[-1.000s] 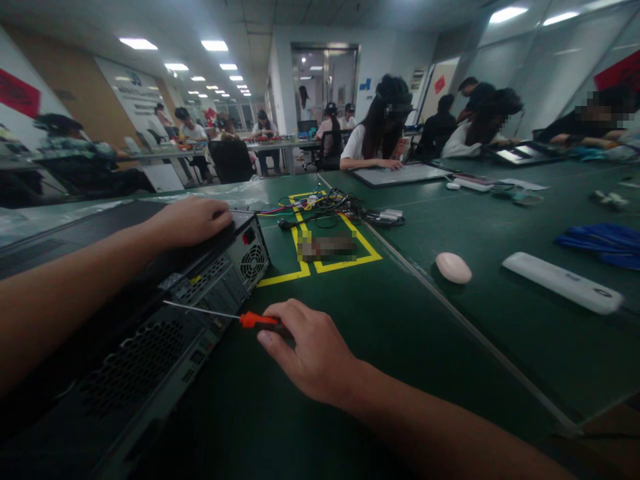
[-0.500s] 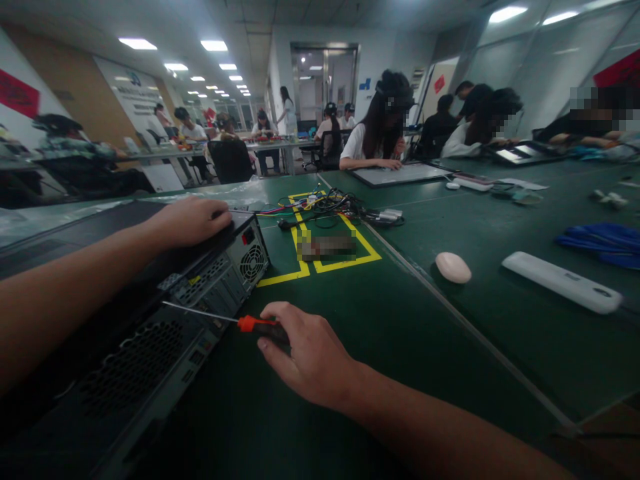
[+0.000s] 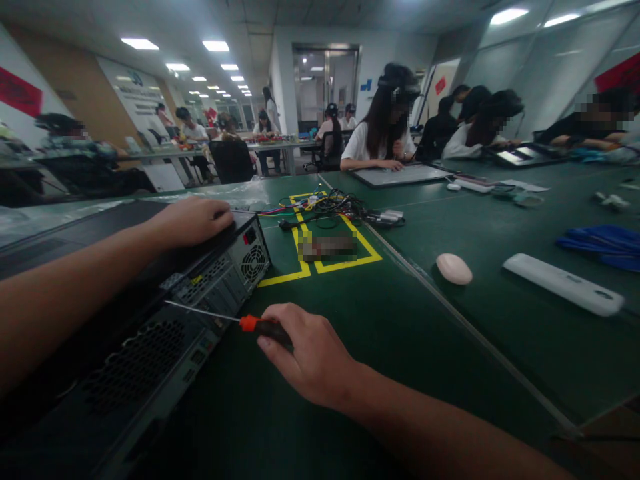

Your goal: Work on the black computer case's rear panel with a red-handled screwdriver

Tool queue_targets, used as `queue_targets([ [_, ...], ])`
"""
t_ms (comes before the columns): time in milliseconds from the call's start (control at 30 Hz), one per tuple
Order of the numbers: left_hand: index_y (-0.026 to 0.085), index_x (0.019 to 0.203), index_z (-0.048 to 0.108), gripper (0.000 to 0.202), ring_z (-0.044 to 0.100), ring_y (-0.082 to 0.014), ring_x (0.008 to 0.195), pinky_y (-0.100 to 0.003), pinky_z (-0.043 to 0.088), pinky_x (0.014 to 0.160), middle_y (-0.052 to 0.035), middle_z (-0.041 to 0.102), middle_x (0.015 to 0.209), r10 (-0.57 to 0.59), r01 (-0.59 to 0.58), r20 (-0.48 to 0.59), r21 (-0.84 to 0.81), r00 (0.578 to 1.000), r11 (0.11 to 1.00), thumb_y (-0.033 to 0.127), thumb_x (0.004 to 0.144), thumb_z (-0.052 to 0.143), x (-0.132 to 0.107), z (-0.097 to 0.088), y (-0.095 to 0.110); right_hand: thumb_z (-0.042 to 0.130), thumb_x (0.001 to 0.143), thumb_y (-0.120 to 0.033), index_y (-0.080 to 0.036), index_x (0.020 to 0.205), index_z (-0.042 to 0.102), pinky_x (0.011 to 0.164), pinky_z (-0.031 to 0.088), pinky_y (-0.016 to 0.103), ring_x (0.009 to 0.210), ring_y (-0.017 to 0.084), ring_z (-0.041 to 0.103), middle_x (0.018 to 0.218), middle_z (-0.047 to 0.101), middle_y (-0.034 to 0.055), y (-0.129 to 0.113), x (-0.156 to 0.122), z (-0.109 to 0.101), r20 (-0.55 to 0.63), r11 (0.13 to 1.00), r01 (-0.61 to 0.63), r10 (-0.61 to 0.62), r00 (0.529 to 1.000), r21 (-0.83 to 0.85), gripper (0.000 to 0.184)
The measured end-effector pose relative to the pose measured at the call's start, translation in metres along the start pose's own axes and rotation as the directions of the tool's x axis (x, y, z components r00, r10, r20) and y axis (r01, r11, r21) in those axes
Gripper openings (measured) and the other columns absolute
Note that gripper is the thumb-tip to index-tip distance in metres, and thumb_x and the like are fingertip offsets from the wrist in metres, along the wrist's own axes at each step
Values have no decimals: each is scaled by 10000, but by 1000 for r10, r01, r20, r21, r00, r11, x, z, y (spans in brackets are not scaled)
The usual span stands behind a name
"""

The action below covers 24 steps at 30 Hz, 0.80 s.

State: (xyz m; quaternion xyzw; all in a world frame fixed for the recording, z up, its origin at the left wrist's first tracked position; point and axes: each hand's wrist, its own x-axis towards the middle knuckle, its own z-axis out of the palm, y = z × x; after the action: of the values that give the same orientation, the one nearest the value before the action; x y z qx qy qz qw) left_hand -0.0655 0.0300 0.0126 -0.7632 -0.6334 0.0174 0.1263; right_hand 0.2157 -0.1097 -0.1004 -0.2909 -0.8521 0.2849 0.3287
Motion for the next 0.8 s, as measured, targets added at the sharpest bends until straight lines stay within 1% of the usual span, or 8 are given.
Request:
queue_targets([
  [233, 232, 818, 540, 384, 515, -221, 696, -360, 333, 667, -95, 602, 797, -3, 3, 1, -2, 1000, 1000, 483, 958, 287, -1, -2, 2, 586, 1021, -316, -218, 1193, 587, 730, 469, 314, 848, 183, 647, 1036, 679, 44, 1, 0, 1, -23, 1000, 16, -16, 1000, 14, 199],
  [533, 217, 897, 619, 429, 566, -254, 749, -367, 349, 687, -110, 649, 845, 3, -3, -7, 14, 1000, 1000, 494, 957, 297, 0, 1, -1, 575, 1033, -372, -214, 1191, 608, 726, 451, 318, 846, 187, 628, 1029, 666, 44, 1, 0, 2, -46, 999, 33, -34, 998, -26, 226],
  [733, 208, 884, 619, 428, 560, -236, 722, -362, 365, 680, -106, 645, 823, -1, 1, 2, 7, 1000, 1000, 483, 961, 300, 0, 0, 0, 539, 1054, -399, -197, 1169, 634, 703, 448, 314, 814, 177, 623, 1000, 668, 45, 0, 0, 2, -42, 999, 30, -31, 999, -26, 251],
  [800, 210, 881, 615, 429, 555, -230, 712, -362, 366, 675, -105, 644, 821, 1, -1, -2, 7, 1000, 1000, 485, 966, 298, 0, 0, 0, 530, 1057, -406, -193, 1178, 635, 714, 461, 320, 835, 186, 639, 1014, 681, 52, 0, 0, 2, -31, 999, 26, -26, 999, -21, 266],
])
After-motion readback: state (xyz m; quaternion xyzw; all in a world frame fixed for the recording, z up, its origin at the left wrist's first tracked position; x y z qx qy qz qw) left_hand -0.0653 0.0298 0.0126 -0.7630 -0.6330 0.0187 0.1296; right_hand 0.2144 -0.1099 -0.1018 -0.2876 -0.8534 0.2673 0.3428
